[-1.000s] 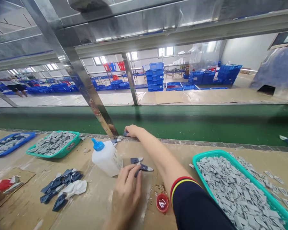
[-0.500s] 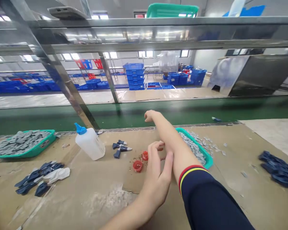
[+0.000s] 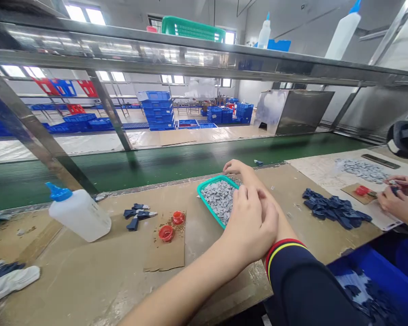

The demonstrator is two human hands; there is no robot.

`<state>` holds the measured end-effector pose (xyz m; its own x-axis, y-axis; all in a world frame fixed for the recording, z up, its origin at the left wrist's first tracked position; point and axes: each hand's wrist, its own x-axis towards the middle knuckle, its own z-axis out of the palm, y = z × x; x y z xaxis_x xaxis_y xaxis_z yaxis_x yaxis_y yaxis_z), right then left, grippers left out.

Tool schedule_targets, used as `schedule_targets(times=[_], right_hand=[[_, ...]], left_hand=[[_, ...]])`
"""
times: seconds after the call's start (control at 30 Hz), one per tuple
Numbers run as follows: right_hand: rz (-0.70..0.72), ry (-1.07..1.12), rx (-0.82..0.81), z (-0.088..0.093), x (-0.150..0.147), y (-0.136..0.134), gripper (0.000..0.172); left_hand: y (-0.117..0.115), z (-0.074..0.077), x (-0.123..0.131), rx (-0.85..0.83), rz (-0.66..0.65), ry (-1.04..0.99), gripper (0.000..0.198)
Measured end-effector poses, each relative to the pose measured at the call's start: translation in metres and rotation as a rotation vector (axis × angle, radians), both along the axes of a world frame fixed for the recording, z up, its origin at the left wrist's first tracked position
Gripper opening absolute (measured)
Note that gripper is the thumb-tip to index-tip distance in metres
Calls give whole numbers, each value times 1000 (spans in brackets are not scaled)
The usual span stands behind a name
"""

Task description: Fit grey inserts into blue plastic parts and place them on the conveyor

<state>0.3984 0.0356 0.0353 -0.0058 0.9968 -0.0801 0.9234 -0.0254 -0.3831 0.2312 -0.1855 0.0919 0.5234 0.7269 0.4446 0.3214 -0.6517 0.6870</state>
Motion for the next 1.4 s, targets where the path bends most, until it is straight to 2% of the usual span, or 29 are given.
schedule_targets(times=[0.1, 0.23, 0.3, 0.37, 0.47, 0.57, 0.7, 0.8, 0.9, 1.0, 1.07, 1.17, 1.2, 1.23, 1.3, 1.33, 1.37, 1.4], right_hand=[[117, 73, -157, 13, 2, -4, 36], [226, 129, -259, 20, -8, -4, 46], [265, 138, -283, 19, -17, -3, 48], [294, 135, -290, 16, -25, -2, 50], [325, 111, -287, 13, -36, -1, 51], [358, 101, -290, 9, -43, -3, 52], [405, 105, -267, 4, -45, -8, 43], [418, 115, -217, 4, -44, -9, 34], [397, 133, -161, 8, -44, -9, 29], [364, 163, -97, 14, -49, -12, 27], [347, 194, -33, 20, -54, -23, 30], [343, 257, 83, 30, -68, -58, 33], [346, 295, 135, 32, -73, -74, 32], [328, 390, 224, 33, -80, -92, 32], [245, 600, 287, 30, -95, -126, 31], [194, 704, 276, 27, -104, -141, 26], [157, 783, 237, 21, -114, -153, 22], [134, 843, 185, 15, -124, -161, 20]], left_hand=[[-7, 7, 11, 89, -21, 71, 29], [-33, 18, 3, 251, -276, 250, 23], [-41, 20, 0, 302, -329, 243, 24], [-42, 17, -1, 259, -223, 155, 25], [-42, 7, -1, 106, -55, 21, 37], [-52, -6, -9, 18, -109, -29, 26], [-65, -15, -19, 41, -244, 22, 18], [-64, -17, -18, 34, -153, 25, 26], [-66, -21, -15, -104, -93, -62, 46], [-75, -28, -19, -348, -210, -80, 48], [-75, -29, -33, -450, -371, -80, 37], [-53, -23, -79, -351, -583, -153, 23], [-39, -22, -101, -271, -453, -176, 22], [-23, -21, -125, -222, -237, -154, 19], [15, -28, -175, -146, 291, -113, 16], [35, -36, -197, -119, 520, -66, 15], [55, -46, -217, -111, 676, 32, 18], [73, -58, -234, -110, 763, 167, 23]])
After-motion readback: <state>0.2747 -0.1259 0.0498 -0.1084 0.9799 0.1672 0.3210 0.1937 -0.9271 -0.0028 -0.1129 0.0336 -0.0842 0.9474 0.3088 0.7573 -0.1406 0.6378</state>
